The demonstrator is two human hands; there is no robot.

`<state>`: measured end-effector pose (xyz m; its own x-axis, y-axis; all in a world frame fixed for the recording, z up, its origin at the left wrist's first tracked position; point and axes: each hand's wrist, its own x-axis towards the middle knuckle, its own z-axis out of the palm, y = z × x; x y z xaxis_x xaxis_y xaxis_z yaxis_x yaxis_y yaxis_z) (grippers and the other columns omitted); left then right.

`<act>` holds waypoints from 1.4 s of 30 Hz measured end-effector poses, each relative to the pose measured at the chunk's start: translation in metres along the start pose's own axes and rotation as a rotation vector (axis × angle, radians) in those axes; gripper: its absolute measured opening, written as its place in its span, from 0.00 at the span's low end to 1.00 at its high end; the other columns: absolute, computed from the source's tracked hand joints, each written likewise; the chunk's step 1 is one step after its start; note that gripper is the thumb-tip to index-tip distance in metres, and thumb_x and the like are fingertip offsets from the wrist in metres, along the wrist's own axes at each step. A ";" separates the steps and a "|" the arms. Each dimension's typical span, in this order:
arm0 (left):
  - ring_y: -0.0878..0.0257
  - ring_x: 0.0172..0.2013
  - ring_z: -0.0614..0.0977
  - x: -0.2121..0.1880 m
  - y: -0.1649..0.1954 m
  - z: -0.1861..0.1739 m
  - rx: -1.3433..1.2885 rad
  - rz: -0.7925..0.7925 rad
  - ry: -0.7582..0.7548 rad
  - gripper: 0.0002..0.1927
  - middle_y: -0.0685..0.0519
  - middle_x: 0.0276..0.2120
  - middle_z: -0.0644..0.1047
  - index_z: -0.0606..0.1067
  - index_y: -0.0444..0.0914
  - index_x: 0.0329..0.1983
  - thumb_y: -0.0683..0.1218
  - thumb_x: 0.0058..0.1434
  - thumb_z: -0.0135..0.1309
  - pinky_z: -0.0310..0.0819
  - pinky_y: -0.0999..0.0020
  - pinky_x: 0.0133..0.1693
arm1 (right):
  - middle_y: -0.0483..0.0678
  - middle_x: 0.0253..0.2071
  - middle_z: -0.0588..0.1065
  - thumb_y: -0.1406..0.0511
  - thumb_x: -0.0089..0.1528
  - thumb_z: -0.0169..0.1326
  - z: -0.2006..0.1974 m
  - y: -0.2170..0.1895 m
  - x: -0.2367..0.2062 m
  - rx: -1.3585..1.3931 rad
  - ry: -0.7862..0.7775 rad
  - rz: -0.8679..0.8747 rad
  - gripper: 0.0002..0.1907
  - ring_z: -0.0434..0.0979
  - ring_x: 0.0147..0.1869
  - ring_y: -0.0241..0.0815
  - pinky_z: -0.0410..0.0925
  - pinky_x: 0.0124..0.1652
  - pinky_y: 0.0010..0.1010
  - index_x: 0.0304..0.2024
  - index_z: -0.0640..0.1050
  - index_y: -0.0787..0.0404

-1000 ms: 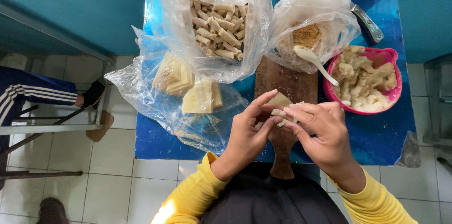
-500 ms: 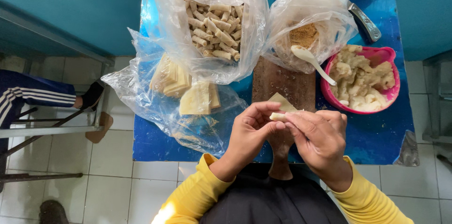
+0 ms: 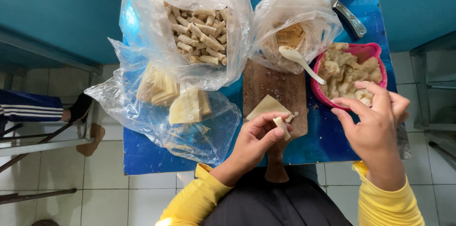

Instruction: The person sits at a small table and assembles filled snacks by hand. They take triangular dough wrappers, spoon brown powder onto a wrapper, add filling from a pink bowl, fold the wrapper closed, and set the finished piece aside, repeating the cycle.

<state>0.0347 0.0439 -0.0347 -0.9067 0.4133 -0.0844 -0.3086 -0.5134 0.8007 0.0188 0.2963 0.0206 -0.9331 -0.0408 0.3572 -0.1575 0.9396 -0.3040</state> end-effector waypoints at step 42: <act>0.64 0.49 0.82 -0.002 -0.004 -0.014 -0.154 0.009 0.061 0.25 0.51 0.48 0.80 0.71 0.33 0.65 0.38 0.65 0.62 0.76 0.69 0.54 | 0.59 0.77 0.54 0.70 0.59 0.65 0.000 -0.063 -0.024 -0.017 0.032 -0.426 0.29 0.59 0.61 0.56 0.52 0.60 0.39 0.62 0.80 0.42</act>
<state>0.0338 0.0344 -0.0460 -0.9238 0.3642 -0.1178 -0.3369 -0.6276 0.7019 0.0514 0.2378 0.0315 -0.7752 -0.4166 0.4748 -0.5215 0.8463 -0.1089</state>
